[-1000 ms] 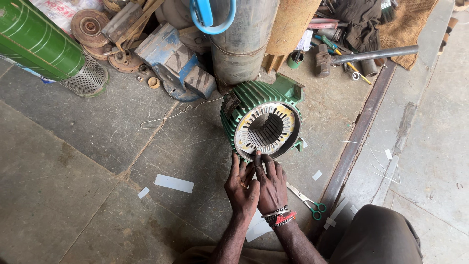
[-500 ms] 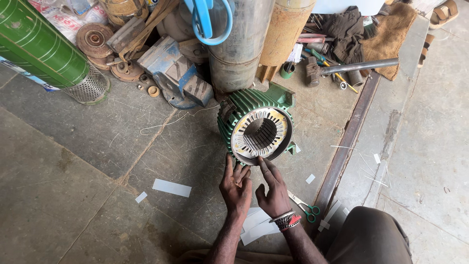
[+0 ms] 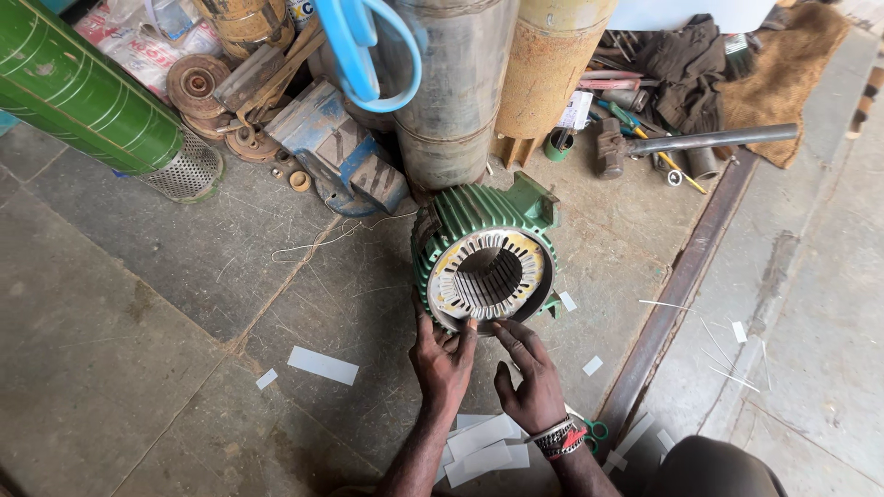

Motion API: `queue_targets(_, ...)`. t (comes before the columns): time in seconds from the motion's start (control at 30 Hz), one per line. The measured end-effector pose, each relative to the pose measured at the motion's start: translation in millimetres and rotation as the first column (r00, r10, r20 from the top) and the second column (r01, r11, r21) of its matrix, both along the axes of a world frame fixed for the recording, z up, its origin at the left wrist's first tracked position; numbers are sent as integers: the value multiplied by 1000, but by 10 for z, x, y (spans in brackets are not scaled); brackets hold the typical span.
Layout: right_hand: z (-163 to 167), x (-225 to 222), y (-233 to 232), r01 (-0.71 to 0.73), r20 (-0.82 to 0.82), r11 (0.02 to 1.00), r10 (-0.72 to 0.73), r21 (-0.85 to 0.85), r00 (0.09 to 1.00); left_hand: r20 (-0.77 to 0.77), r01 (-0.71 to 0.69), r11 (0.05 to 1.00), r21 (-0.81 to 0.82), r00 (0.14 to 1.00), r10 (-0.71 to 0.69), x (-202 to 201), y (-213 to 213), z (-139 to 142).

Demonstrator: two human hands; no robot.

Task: The person sits on the floor and uses scissors to cut small rectangular pieces of white paper. They then insert these paper pieces into the slots of a green electric motor stator, likely for insulation purposes.

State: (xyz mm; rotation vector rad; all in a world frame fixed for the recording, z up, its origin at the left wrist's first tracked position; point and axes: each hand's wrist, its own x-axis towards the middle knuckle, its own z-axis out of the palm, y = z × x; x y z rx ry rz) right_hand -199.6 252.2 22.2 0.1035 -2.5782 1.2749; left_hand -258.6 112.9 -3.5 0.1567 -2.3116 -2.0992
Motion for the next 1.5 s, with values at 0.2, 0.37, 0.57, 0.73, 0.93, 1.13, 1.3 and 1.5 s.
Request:
queue_targets(0.2, -21, 5, 27, -15, -14, 996, 13, -89, 1000, 0, -46, 993, 105, 999, 46, 49, 22, -296)
queue_targets(0.37, -13, -15, 15, 27, 100, 980, -7, -199, 995, -28, -19, 991, 134, 999, 23, 74, -23, -466)
queue_targets(0.57, -32, -42, -22, 19, 118, 971, 10, -239, 993, -7, -33, 974, 223, 999, 35, 117, -45, -564)
queue_targets(0.73, 23, -71, -41, 56, 40, 978, -49, -203, 998, 49, -75, 973, 220, 997, 66, 118, -35, -564)
queue_targets(0.93, 96, -114, -174, 57, 176, 997, -49, -45, 983, 27, -107, 942, 319, 994, 104, 112, 19, -473)
queue_targets(1.13, 0, -100, -217, 21, 144, 1000, -20, -5, 989, 38, -93, 928, 360, 996, 85, 93, 32, -397)
queue_targets(1.3, -65, -85, -238, 40, 263, 999, -33, -21, 964, 40, -79, 951, 300, 997, 70, 96, 18, -372)
queue_targets(1.5, -81, -75, -241, 35, 239, 999, -33, -4, 970, 18, -91, 958, 273, 996, 89, 106, 16, -397)
